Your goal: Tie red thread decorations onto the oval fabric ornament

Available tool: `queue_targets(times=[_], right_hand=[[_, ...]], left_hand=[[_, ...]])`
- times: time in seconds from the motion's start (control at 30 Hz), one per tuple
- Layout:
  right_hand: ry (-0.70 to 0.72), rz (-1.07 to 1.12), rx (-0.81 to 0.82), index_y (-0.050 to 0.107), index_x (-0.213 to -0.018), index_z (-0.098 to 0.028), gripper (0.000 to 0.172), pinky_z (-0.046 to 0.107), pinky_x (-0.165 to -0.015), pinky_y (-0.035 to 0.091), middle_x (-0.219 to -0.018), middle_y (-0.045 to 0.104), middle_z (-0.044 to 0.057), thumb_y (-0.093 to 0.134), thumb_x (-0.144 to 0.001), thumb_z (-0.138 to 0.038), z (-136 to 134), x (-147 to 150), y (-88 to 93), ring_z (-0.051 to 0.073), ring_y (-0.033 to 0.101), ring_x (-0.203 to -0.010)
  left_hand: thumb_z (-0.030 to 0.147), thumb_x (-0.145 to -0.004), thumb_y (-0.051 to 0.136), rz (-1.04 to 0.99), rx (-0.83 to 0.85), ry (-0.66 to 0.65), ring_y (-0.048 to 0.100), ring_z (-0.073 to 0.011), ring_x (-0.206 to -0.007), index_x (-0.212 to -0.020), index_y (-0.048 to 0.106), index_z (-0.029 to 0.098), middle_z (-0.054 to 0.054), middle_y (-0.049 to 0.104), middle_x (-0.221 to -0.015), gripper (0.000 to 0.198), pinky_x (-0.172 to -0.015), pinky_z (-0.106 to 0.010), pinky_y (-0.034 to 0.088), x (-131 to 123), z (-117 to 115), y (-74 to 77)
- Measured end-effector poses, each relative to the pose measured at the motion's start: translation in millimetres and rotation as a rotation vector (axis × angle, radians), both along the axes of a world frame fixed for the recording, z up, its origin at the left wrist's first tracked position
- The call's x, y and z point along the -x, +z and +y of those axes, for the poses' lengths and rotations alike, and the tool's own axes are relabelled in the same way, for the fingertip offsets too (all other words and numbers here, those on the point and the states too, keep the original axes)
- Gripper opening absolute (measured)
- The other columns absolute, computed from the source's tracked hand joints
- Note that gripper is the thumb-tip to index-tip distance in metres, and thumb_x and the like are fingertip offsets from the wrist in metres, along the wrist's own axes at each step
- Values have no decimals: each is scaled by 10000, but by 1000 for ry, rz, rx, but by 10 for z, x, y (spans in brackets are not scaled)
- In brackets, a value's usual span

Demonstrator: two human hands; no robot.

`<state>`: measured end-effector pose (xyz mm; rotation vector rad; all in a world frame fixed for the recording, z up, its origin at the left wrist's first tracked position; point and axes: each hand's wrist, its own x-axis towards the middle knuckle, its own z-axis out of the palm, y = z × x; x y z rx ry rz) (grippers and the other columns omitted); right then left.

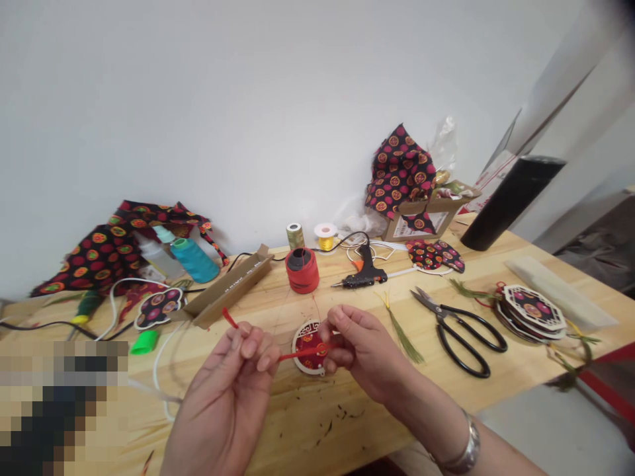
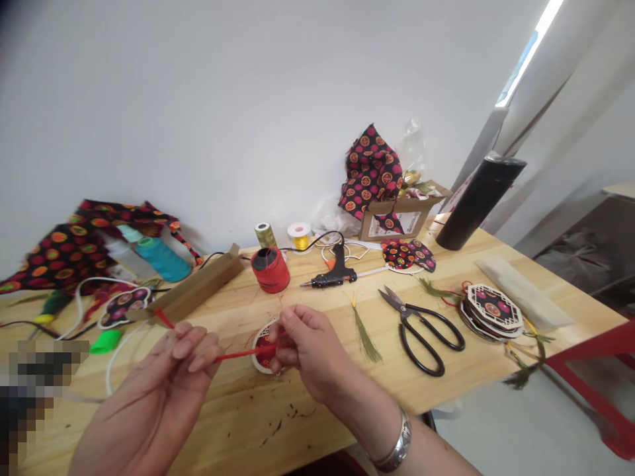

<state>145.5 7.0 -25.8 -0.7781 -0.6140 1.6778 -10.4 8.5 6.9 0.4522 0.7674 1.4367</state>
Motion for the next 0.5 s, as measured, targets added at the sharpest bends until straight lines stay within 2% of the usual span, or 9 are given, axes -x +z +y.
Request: queue_targets(times=[0.13,0.27,0.37,0.5], right_hand=[[29,-35,6,470,-671,-162,314,188,-427,331,-576,471,-57,641,-750,-414,-9,-24,14,48,415,-430],[76,-263,-37,572,-765,-135,283,196,-471,340,-644,555,-23,728,-661,-348,-14,-34,59,54,445,-481],[130,-396,-56,638,-761,-115,236,211,-526,350,-639,579,-6,721,-666,-314,-15,-35,67,69,469,-535],[149,-445,-115,676,-694,-118,180,231,-581,350,-637,569,-7,712,-674,-293,-13,-31,35,85,471,-594]], left_hand=[[-22,-825,390,6,-13,-15,437,-77,-598,-712,589,101,-8,427,-714,260,-503,-163,483,-19,-1,28],[-25,-823,393,1,-25,-23,440,-77,-600,-713,587,102,-7,433,-720,257,-509,-165,485,-25,1,42],[-18,-819,409,1,-29,-38,441,-78,-595,-700,582,105,-5,435,-710,244,-506,-168,486,-24,-5,48],[-23,-813,409,-3,-17,-31,452,-85,-614,-701,584,113,-3,445,-715,248,-528,-181,501,-17,-20,58]])
